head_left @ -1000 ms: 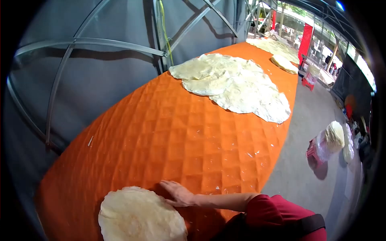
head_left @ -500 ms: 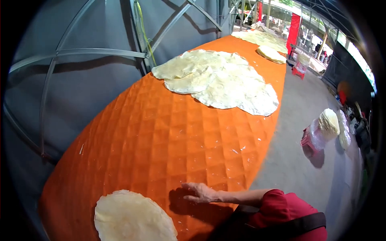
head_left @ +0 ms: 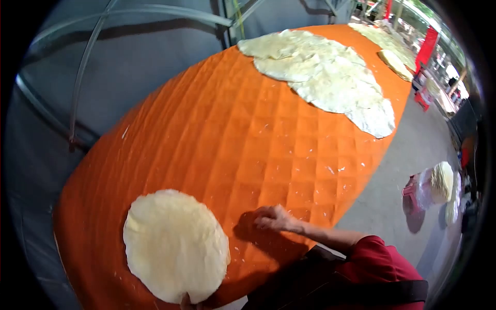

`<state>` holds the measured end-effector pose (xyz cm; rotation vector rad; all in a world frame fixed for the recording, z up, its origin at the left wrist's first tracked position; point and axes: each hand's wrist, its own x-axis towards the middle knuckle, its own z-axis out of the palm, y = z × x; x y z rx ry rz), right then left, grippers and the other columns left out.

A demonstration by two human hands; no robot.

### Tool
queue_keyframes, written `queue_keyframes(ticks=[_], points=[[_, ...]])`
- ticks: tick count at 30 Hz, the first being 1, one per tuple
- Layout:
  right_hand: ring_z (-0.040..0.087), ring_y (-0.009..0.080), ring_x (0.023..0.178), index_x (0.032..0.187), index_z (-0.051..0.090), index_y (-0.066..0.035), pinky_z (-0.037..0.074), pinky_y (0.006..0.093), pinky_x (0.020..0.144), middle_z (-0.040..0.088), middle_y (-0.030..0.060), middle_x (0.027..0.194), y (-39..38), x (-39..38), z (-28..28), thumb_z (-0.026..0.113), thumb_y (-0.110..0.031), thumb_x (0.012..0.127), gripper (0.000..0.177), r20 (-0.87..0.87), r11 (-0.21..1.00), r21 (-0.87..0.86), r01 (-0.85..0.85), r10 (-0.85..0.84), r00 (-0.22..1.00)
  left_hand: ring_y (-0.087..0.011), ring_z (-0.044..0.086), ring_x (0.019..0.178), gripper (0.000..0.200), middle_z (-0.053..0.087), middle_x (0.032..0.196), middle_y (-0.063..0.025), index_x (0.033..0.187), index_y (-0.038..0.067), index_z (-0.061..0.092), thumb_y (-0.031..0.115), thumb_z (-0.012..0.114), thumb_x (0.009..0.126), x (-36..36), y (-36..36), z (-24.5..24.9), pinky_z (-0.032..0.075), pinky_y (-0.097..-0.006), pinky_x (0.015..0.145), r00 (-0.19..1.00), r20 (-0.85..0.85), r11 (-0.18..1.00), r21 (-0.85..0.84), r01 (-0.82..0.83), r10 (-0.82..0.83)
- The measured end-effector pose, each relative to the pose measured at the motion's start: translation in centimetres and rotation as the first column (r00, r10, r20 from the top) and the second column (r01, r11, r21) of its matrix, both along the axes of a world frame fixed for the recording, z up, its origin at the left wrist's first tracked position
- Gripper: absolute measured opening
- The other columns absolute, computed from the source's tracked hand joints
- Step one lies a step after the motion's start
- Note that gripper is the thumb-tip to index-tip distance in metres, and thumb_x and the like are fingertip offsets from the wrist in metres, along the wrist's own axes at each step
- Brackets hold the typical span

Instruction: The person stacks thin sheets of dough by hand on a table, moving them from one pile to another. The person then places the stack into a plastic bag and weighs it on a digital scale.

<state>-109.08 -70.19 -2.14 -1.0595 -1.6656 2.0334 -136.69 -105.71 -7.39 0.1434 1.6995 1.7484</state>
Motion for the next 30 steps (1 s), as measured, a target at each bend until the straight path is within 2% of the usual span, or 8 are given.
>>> queue_keyframes(ticks=[1, 4, 5, 7, 15, 16, 19, 30], points=[[0.06, 0.0152, 0.076, 0.109, 0.048, 0.002, 0.049, 0.0264, 0.066, 0.062, 0.0117, 0.089, 0.6, 1.0, 0.4, 0.054, -0.015, 0.083, 0.032, 0.038, 0.999, -0.031, 0.012, -0.011, 0.999, -0.0316, 0.049, 0.098, 0.046, 0.043, 0.117, -0.025, 0.111, -0.012, 0.041, 0.016, 0.057, 0.078, -1.6, -1.1, -3.0, 0.043, -0.0415, 0.084, 0.919, 0.377, 0.982, 0.094, -0.165, 0.118], [0.06, 0.015, 0.073, 0.108, 0.048, 0.005, 0.049, 0.026, 0.065, 0.062, 0.0109, 0.085, 2.4, 4.5, 1.7, 0.052, -0.019, 0.084, 0.034, 0.158, 0.993, 0.057, 0.104, -0.112, 0.981, -0.0311, 0.048, 0.099, 0.045, 0.046, 0.113, -0.0248, 0.11, -0.011, 0.044, 0.016, 0.056, 0.077, 4.4, 3.8, 4.8, 0.043, -0.0406, 0.083, 0.733, -0.631, 0.967, -0.143, 0.21, -0.253], [0.06, 0.0154, 0.07, 0.107, 0.049, 0.006, 0.049, 0.0271, 0.063, 0.062, 0.0117, 0.08, 3.1, 5.7, 1.2, 0.053, -0.018, 0.082, 0.034, 0.137, 0.983, 0.115, 0.14, -0.155, 0.978, -0.0309, 0.049, 0.097, 0.042, 0.048, 0.11, -0.0243, 0.108, -0.011, 0.046, 0.016, 0.056, 0.077, 4.2, 3.3, 2.9, 0.043, -0.0399, 0.082, 0.935, -0.31, 0.971, 0.105, 0.214, -0.173], [0.059, 0.0162, 0.065, 0.104, 0.05, 0.007, 0.048, 0.0292, 0.058, 0.062, 0.0132, 0.071, 5.1, 9.0, -0.6, 0.055, -0.017, 0.079, 0.035, 0.087, 0.945, 0.233, 0.23, -0.256, 0.963, -0.0304, 0.051, 0.093, 0.038, 0.052, 0.102, -0.0233, 0.102, -0.011, 0.05, 0.016, 0.056, 0.076, 3.1, 2.1, -2.7, 0.044, -0.0384, 0.08, 0.868, 0.45, 0.878, 0.478, -0.033, -0.212], [0.054, 0.0311, 0.087, 0.1, 0.048, 0.0, 0.042, 0.0393, 0.074, 0.056, 0.0173, 0.095, 16.8, 30.6, 1.3, 0.054, -0.011, 0.067, 0.036, 0.423, 0.431, 0.884, -0.182, -0.569, 0.705, -0.0221, 0.049, 0.1, 0.03, 0.05, 0.113, -0.0155, 0.113, -0.007, 0.045, 0.005, 0.043, 0.085, 21.4, 20.4, 6.5, 0.041, -0.0249, 0.086, 0.84, 0.531, 0.858, 0.374, -0.351, 0.112], [0.052, 0.0307, 0.09, 0.102, 0.047, 0.0, 0.041, 0.0386, 0.076, 0.054, 0.0167, 0.097, 18.3, 33.9, 0.8, 0.053, -0.01, 0.066, 0.038, 0.381, 0.313, 0.922, -0.226, -0.642, 0.665, -0.0227, 0.042, 0.11, 0.035, 0.046, 0.118, -0.0174, 0.119, -0.006, 0.04, 0.007, 0.042, 0.086, 22.8, 21.6, 4.8, 0.036, -0.0278, 0.091, 0.999, -0.028, 0.991, 0.126, 0.049, -0.046], [0.046, 0.0286, 0.096, 0.105, 0.043, -0.001, 0.035, 0.0369, 0.081, 0.048, 0.015, 0.101, 22.6, 41.2, 0.4, 0.054, -0.012, 0.066, 0.041, 0.44, 0.279, 0.896, -0.346, -0.669, 0.599, -0.0308, 0.04, 0.113, 0.039, 0.042, 0.122, -0.017, 0.119, -0.002, 0.039, 0.006, 0.048, 0.082, 30.4, 29.7, 7.7, 0.036, -0.0408, 0.096, 0.703, 0.708, 0.7, 0.467, -0.54, 0.07], [0.034, 0.0291, 0.114, 0.12, 0.037, -0.001, 0.025, 0.0414, 0.096, 0.036, 0.0157, 0.123, 34.0, 39.1, -1.6, 0.05, -0.018, 0.074, 0.05, 0.449, 0.02, 0.856, -0.517, -0.527, 0.722, -0.0282, 0.051, 0.101, 0.031, 0.051, 0.109, -0.0173, 0.112, -0.005, 0.043, 0.003, 0.048, 0.083, 45.1, 41.9, 6.7, 0.047, -0.0354, 0.087, 0.611, 0.788, 0.798, 0.32, -0.511, 0.075]])
